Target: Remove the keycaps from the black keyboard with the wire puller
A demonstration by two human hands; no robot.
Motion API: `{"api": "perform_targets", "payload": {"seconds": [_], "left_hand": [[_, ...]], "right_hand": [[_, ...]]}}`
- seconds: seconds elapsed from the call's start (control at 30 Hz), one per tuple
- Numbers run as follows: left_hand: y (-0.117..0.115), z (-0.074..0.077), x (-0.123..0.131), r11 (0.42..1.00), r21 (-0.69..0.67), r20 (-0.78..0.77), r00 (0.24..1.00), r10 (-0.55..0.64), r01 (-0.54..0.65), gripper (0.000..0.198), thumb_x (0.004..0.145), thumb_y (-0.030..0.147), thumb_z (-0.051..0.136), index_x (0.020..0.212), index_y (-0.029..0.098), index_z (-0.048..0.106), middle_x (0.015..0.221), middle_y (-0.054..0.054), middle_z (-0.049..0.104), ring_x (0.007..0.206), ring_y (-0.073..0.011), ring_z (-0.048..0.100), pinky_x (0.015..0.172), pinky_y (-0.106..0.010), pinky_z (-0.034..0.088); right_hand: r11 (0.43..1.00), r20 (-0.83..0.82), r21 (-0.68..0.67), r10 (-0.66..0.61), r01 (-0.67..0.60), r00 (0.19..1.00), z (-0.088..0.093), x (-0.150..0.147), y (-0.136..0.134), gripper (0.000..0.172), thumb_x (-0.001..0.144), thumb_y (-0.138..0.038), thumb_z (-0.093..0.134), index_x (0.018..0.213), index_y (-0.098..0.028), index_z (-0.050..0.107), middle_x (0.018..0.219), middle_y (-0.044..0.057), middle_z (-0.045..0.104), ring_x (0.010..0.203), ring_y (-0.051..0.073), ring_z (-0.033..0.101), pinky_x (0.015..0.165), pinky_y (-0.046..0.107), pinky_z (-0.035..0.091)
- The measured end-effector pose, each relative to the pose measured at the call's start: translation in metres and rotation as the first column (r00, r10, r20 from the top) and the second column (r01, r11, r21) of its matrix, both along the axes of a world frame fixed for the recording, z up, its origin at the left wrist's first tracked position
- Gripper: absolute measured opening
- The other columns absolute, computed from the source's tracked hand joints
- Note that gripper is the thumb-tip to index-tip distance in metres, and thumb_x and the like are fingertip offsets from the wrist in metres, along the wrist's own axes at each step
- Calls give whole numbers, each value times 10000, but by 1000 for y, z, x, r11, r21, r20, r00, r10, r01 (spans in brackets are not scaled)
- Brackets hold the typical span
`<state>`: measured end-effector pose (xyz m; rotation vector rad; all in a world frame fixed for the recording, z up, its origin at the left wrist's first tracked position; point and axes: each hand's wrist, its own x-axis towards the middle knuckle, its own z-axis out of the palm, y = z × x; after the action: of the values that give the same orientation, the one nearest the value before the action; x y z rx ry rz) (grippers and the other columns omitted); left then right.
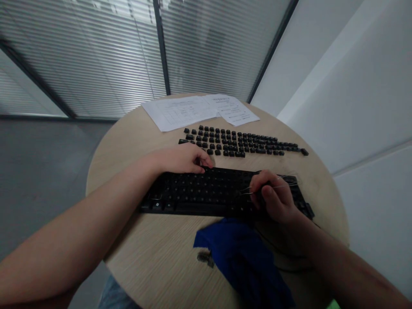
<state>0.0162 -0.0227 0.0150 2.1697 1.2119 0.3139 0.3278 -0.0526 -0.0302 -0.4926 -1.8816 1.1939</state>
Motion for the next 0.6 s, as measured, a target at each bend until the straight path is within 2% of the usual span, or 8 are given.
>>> {"api": "perform_targets", "payload": {"seconds": [0.07,0.13,0.2,0.27,0.37,0.47,0.6], "left_hand": [[-8,8,7,996,90,-6,1000,-12,12,263,851,213,662,1074,247,798,1057,-25,788,964,-205,698,881,-317,484],[-18,17,17,979,194,26,997,-74,67,235,883,226,659,1077,251,789,1124,-33,777,1047,-216,694,955,-333,480],[-30,26,29,960,251,75,986,-150,127,209,918,245,652,1086,247,775,1141,-37,769,1080,-214,692,987,-335,485],[-41,32,39,947,290,105,979,-175,138,187,932,258,658,1088,251,761,1120,-37,772,1059,-214,697,973,-342,500],[-49,33,48,935,325,99,978,-183,142,160,934,257,666,1072,242,745,1057,-43,768,990,-215,703,897,-347,520],[-50,29,50,923,356,82,979,-184,144,121,926,225,663,1024,225,734,1000,-39,757,931,-205,696,828,-331,515],[-49,27,50,915,377,79,979,-186,144,123,907,184,676,1013,216,728,973,-31,745,905,-193,684,811,-316,505]], "right_hand": [[999,-4,37,-23,23,1000,5,1,-1,282,1052,-452,567,930,-205,630,574,-32,535,432,110,478,407,215,351],[995,9,94,-37,36,999,12,1,-1,250,1052,-422,568,941,-208,634,614,-23,551,458,113,496,424,222,369],[985,44,171,-39,31,998,18,1,-2,214,1050,-391,568,956,-212,635,682,-5,585,494,115,519,453,233,397],[968,95,250,-32,7,995,22,-1,-3,185,1044,-364,564,962,-214,633,741,12,616,537,122,548,496,248,434],[949,146,315,-18,-30,989,25,-3,-5,141,1027,-329,576,964,-215,629,755,15,641,567,129,577,546,265,459],[947,135,321,-18,-26,991,25,-4,-6,110,1011,-310,595,964,-217,632,740,6,648,568,128,587,554,263,460],[945,124,328,-30,-12,992,27,-6,-6,118,1008,-309,596,957,-215,645,755,14,664,590,132,600,571,266,469]]}}
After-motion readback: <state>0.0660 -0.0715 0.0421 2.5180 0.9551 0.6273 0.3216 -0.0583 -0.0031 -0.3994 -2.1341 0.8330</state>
